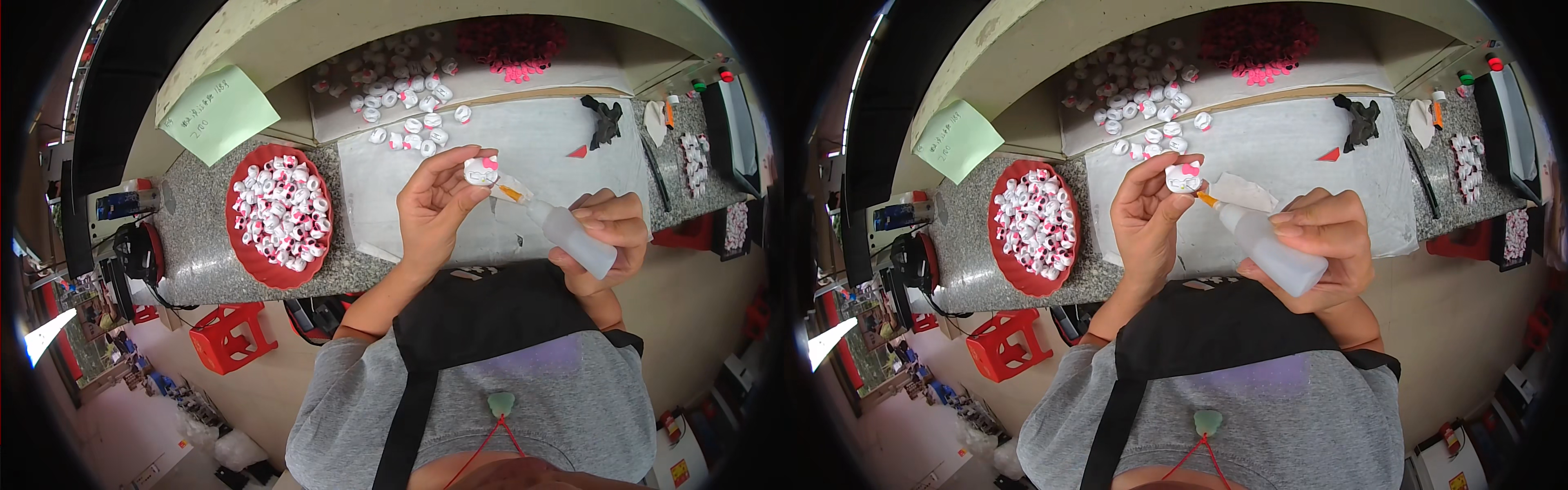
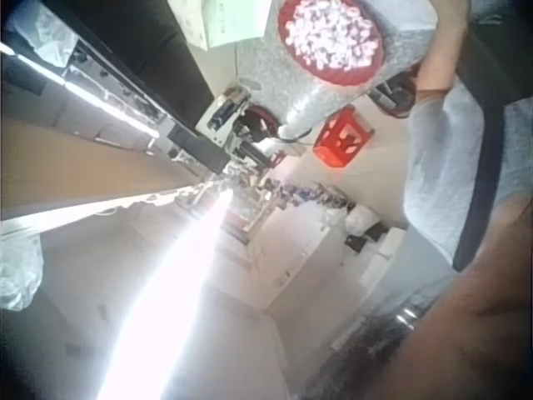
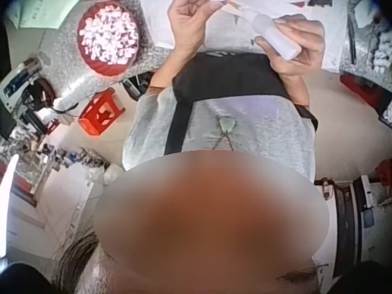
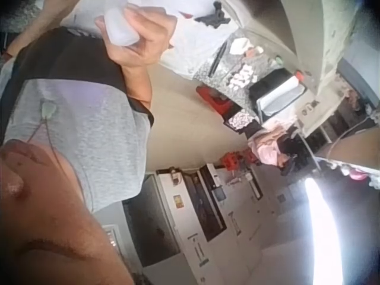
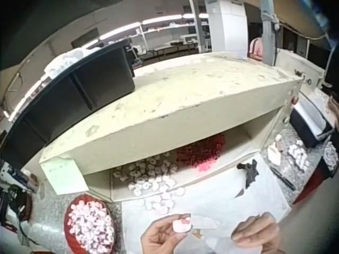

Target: Applying glue to white plastic bases and attaching red decorative components to assemble small flower-like items.

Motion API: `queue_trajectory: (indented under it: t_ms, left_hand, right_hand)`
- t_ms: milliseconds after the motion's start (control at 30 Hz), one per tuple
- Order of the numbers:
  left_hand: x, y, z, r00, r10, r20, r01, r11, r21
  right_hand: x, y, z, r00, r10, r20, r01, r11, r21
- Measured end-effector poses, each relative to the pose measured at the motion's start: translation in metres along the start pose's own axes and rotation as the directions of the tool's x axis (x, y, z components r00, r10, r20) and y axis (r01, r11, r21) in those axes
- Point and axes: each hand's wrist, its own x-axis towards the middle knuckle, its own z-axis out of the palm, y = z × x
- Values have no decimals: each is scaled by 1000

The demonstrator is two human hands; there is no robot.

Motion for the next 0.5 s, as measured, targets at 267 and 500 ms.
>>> queue_trajectory:
  t_ms: [267,500]
  left_hand:
    - [-1,-1,2,1000,-8,-17,9,998,60]
    - [-2,-1,-1,1000,-20,4,20,1000,2]
  right_hand:
    - [-1,-2,0,1000,7,-4,-7,1000,11]
    - [-1,-1,-2,1000,-15,3,15,1000,14]
